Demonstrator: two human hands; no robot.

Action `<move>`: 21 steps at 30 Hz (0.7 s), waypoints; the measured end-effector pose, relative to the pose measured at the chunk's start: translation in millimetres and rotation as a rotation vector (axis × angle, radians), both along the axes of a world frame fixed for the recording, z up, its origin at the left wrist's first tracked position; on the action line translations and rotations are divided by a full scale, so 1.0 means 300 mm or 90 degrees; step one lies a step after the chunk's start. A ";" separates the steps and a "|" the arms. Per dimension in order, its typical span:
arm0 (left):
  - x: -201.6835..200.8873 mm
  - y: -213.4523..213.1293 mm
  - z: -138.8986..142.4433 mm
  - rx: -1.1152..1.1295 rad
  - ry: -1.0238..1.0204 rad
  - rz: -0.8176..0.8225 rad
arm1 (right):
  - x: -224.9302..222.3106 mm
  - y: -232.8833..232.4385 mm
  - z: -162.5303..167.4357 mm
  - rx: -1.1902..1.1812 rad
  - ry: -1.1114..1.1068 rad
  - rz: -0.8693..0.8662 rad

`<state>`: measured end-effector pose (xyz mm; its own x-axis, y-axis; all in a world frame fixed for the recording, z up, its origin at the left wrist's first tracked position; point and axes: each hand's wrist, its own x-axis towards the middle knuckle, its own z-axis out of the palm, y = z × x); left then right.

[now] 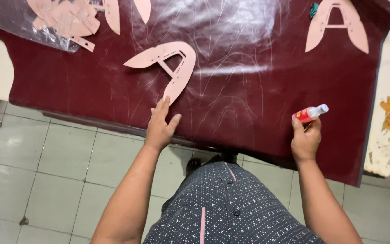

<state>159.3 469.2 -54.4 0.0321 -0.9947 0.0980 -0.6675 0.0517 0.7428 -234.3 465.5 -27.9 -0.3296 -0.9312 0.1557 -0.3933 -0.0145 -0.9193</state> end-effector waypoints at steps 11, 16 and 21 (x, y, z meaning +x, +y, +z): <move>-0.005 -0.027 -0.007 0.036 -0.240 -0.065 | 0.066 -0.026 -0.007 -0.095 0.304 0.007; 0.001 -0.123 -0.001 0.036 -0.213 -0.033 | 0.098 -0.148 0.013 -0.133 0.314 0.036; -0.010 -0.239 0.017 0.019 -0.218 -0.013 | 0.118 -0.253 0.032 -0.162 0.347 0.054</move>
